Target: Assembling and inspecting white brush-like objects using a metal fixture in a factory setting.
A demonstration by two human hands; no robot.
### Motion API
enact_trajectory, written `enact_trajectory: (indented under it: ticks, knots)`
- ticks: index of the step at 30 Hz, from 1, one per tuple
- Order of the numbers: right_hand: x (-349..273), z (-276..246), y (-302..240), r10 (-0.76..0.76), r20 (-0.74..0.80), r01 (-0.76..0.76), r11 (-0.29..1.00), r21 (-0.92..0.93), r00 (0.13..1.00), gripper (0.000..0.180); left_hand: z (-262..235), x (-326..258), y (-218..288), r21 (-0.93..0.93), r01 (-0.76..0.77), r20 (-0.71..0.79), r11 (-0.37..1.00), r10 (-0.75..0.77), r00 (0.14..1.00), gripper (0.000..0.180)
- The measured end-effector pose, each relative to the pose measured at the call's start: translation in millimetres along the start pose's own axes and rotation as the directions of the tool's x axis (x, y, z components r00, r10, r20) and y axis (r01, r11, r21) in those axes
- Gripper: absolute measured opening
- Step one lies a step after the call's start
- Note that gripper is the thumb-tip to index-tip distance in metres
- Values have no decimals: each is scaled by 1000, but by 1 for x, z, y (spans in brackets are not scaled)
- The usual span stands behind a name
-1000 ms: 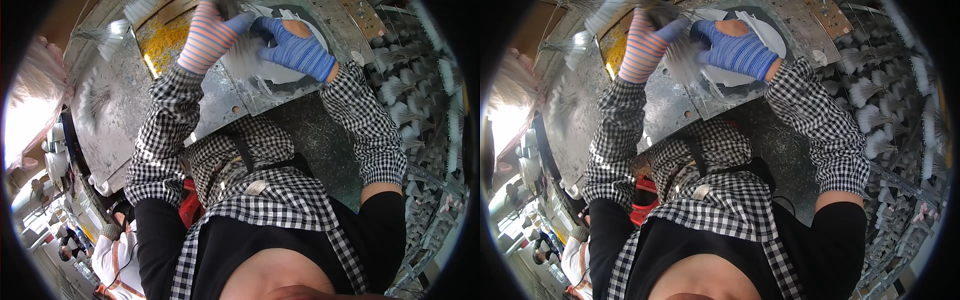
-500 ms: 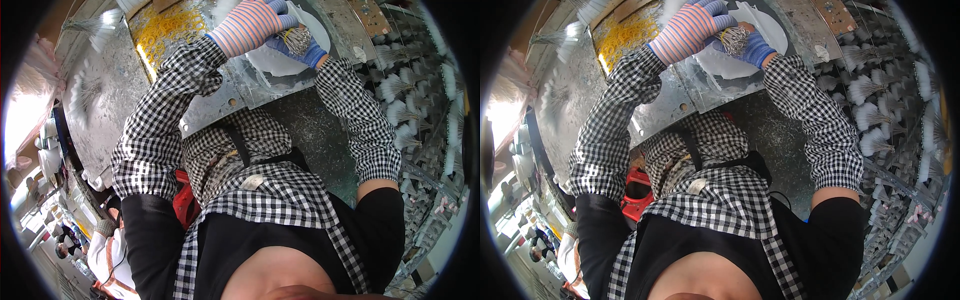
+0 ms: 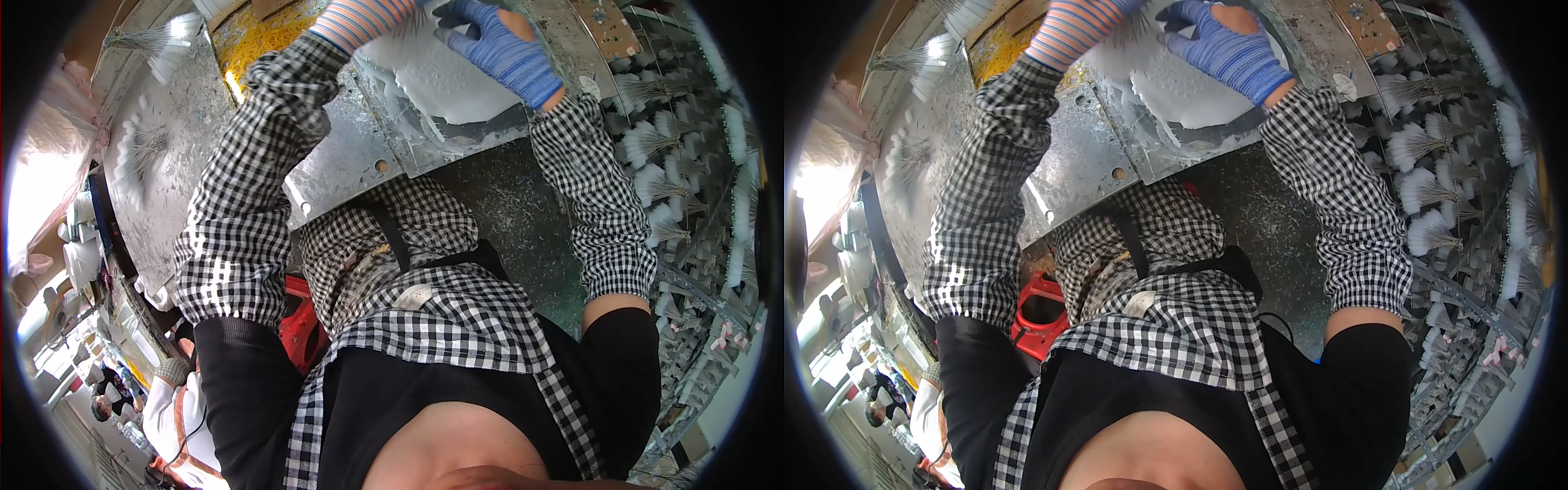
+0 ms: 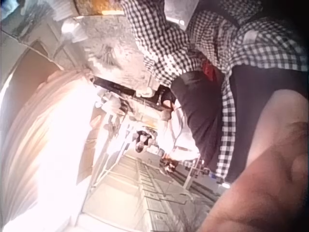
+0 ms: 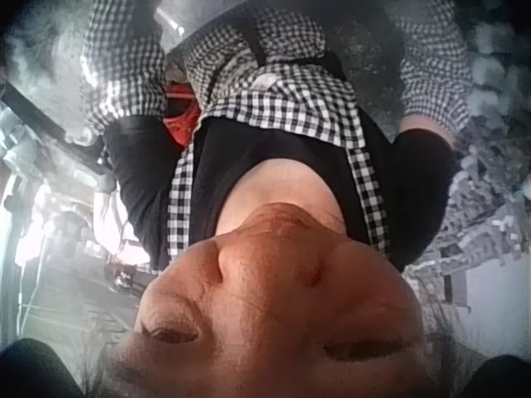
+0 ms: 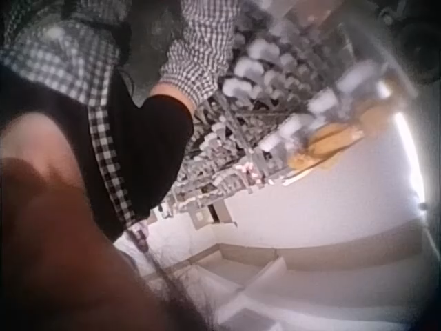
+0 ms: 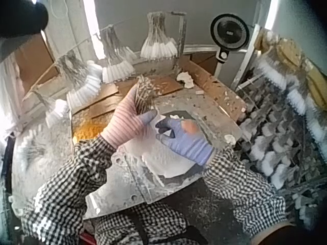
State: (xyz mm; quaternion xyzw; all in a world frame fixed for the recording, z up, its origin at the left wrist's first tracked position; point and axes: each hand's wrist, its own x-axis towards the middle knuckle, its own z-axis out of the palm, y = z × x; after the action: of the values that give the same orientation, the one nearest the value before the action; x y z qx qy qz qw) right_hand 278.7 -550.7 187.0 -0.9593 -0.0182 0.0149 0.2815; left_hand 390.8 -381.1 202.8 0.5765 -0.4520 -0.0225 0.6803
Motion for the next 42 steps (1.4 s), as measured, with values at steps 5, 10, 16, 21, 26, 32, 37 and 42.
enact_trajectory:
  ticks: [5,10,16,21,26,32,37,42]
  knots:
    - [-17,-9,-37,-150,-239,239,882,407,959,28,-9,14,-2,-58,78,-46,995,-81,996,63]
    - [-10,-15,-71,50,-75,-46,997,66,996,41,-17,17,-18,90,102,-138,991,-89,986,58]
    - [4,13,-22,-44,-279,74,992,99,959,41,9,7,-2,156,29,-110,987,-12,994,54]
    - [14,65,43,27,-44,-31,996,-79,999,50,19,-7,27,761,-474,463,443,140,875,38]
    - [13,88,60,77,37,-72,990,-118,996,50,23,-17,21,736,-491,520,466,76,851,27]
    - [12,81,42,47,17,-47,999,-8,999,51,18,-19,22,764,-475,505,437,52,861,28]
    - [7,72,49,-1,-111,1,1000,2,994,40,23,-13,19,756,-504,503,419,121,856,37]
    - [-27,18,-29,-26,-177,37,998,60,984,39,2,-69,20,361,-15,-170,932,82,982,30]
